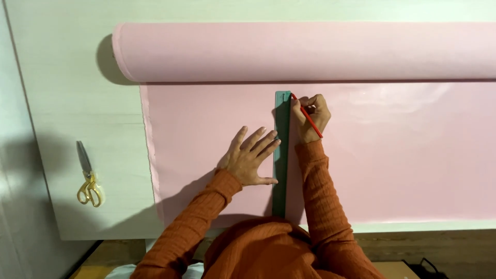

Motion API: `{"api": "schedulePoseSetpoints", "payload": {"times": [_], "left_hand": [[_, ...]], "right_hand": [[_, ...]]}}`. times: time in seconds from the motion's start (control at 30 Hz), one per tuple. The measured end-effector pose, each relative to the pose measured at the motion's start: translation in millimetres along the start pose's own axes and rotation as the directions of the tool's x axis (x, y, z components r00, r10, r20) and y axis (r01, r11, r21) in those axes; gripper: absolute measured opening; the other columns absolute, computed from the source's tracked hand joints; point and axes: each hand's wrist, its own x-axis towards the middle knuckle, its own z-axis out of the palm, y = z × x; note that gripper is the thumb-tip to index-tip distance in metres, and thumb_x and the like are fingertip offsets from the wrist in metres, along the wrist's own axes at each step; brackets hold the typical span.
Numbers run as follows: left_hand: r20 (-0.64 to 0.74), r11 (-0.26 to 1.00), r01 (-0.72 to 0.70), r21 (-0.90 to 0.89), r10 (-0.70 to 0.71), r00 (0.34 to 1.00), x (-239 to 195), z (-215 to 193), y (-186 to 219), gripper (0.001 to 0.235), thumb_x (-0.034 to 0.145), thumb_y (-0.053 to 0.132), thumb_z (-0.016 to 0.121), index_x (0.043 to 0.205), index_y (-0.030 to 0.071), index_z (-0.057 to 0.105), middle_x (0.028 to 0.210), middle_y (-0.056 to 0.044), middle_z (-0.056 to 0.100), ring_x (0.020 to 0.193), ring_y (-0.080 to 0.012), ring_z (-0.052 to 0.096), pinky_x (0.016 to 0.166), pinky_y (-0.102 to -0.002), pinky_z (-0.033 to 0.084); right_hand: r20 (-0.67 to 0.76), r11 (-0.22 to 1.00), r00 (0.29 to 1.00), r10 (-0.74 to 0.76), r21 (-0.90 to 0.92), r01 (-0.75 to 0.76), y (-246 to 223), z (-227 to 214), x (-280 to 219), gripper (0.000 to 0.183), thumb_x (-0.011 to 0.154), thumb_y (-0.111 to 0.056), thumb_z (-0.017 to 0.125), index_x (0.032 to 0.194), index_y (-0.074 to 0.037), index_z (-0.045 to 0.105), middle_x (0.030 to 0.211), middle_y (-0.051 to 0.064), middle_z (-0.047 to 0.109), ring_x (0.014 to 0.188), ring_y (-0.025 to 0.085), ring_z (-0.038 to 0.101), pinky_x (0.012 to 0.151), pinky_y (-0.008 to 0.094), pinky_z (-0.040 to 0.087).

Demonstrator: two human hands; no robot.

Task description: Marking points on a roll of pink material using a ruler and pencil for later cutting.

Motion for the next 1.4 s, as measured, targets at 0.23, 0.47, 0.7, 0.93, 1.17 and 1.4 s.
{"api": "schedulePoseSetpoints", "payload": {"times": [0.23,0.47,0.7,0.93,1.17,1.4], "left_hand": [[0.085,1.000,-0.002,0.011,0.001,0.996,1.7,-11.6,-0.4,0.118,0.071,0.099,0.039,0.162,0.025,0.025,0.170,0.000,0.016,0.156,-0.0236,0.008,0.125,-0.059,-0.002],[0.102,0.999,-0.009,0.031,0.006,0.995,0.6,-6.9,1.2,0.117,0.071,0.100,0.034,0.162,0.026,0.024,0.170,0.000,0.015,0.156,-0.0237,0.007,0.124,-0.060,-0.002],[0.035,0.994,-0.026,0.107,0.023,0.999,-1.1,-16.2,2.3,0.118,0.073,0.101,0.034,0.163,0.025,0.026,0.171,0.000,0.018,0.156,-0.0233,0.006,0.124,-0.059,-0.002],[0.014,0.997,-0.016,0.080,0.015,1.000,1.2,-10.1,-0.2,0.117,0.073,0.099,0.034,0.163,0.025,0.026,0.171,0.001,0.017,0.156,-0.0232,0.005,0.124,-0.060,-0.002],[0.040,0.996,0.008,0.088,-0.011,0.999,4.8,-9.1,-0.6,0.117,0.072,0.099,0.034,0.162,0.025,0.022,0.171,0.002,0.014,0.156,-0.0225,0.007,0.124,-0.060,-0.002],[0.211,0.994,-0.004,0.106,-0.019,0.977,4.2,-36.4,6.6,0.118,0.071,0.098,0.030,0.161,0.024,0.012,0.170,0.000,0.006,0.154,-0.0238,0.001,0.121,-0.059,-0.008]], "right_hand": [[-0.029,0.999,1.000,0.003,-0.042,-0.005,-0.3,0.3,-2.0,0.029,0.093,0.004,0.072,0.081,-0.005,0.048,0.079,0.005,0.063,0.067,0.006,0.055,0.060,0.022,0.050],[-0.025,0.987,0.990,-0.142,-0.085,0.139,-1.8,0.1,-2.9,0.028,0.094,0.004,0.073,0.083,-0.005,0.049,0.082,0.006,0.066,0.074,0.008,0.064,0.067,0.023,0.055],[-0.036,0.996,0.998,-0.058,-0.071,0.056,3.5,-2.0,-6.1,0.027,0.093,0.003,0.073,0.082,-0.005,0.050,0.080,0.007,0.067,0.069,0.009,0.061,0.062,0.023,0.052],[-0.074,0.994,0.996,-0.040,-0.103,0.032,2.7,2.1,-2.3,0.029,0.092,0.000,0.075,0.080,-0.004,0.049,0.078,0.008,0.068,0.067,0.009,0.059,0.061,0.023,0.050],[-0.071,0.996,0.995,-0.066,0.054,0.069,9.8,-7.4,3.3,0.025,0.091,0.001,0.072,0.080,-0.005,0.050,0.077,0.005,0.067,0.068,0.006,0.061,0.059,0.021,0.049],[0.001,0.885,0.988,0.155,0.443,-0.139,-30.6,-78.2,-62.6,0.009,0.102,0.000,0.056,0.099,-0.006,0.050,0.070,0.005,0.053,0.053,0.007,0.046,0.044,0.021,0.039]]}}
